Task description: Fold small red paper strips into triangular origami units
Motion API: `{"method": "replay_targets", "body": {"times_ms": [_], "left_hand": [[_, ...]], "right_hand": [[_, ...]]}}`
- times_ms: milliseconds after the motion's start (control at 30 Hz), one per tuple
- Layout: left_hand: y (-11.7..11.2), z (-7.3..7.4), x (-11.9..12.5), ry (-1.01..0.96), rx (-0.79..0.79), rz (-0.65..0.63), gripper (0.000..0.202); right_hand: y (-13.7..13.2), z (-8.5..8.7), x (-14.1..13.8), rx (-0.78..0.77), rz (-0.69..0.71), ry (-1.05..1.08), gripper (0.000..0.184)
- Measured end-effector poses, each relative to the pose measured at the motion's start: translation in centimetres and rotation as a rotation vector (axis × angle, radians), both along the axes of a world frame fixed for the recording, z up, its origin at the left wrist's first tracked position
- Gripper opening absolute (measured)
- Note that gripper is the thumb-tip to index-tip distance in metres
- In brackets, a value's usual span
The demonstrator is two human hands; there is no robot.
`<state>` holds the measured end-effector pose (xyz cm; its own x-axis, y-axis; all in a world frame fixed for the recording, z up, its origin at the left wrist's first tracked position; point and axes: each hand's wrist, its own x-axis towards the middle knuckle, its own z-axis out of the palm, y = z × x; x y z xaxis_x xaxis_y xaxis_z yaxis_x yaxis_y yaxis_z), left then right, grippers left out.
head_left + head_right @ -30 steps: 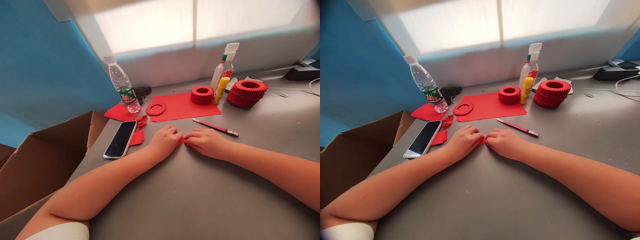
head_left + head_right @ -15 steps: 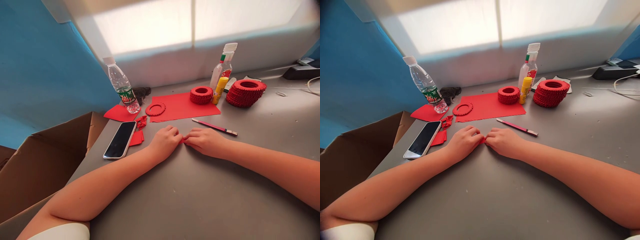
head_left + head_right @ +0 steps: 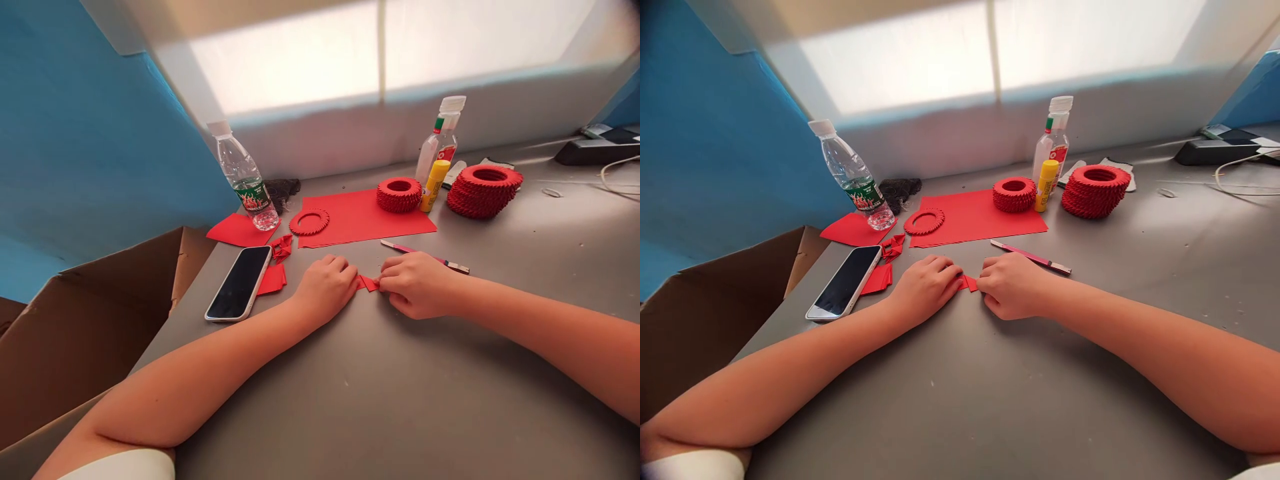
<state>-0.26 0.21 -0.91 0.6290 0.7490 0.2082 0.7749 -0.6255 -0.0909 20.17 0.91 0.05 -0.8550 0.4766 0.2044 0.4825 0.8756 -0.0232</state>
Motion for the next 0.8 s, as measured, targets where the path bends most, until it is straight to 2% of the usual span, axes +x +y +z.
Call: {"method": "replay_targets", "body": {"times_ms": [200,433,600,800], "left_hand": [[0.1,-0.2,-0.1,-0.207,-0.139,-0.019,0.02],[0.2,-0.5,-0.1,-0.261,-0.131,-0.005,0.024],[0.5,-0.4,-0.1,-0.31,-0.202,-0.078,0.021],[0.4,-0.2,0.2,-0.41,-0.268,-0.033,0.011]], "right_hand": [[0.5,-1.1,-0.7,-0.2,-0.27,0.315,0.022],[0.8,-1.4,-1.0,-0.658,-0.265,0.504,0.036],[0.7,-1.5,-1.1,-0.713,-0.308,0.563,0.037],[0.8,-1.0,-1.0,-0.877,-0.307,0.563,0.031]]}}
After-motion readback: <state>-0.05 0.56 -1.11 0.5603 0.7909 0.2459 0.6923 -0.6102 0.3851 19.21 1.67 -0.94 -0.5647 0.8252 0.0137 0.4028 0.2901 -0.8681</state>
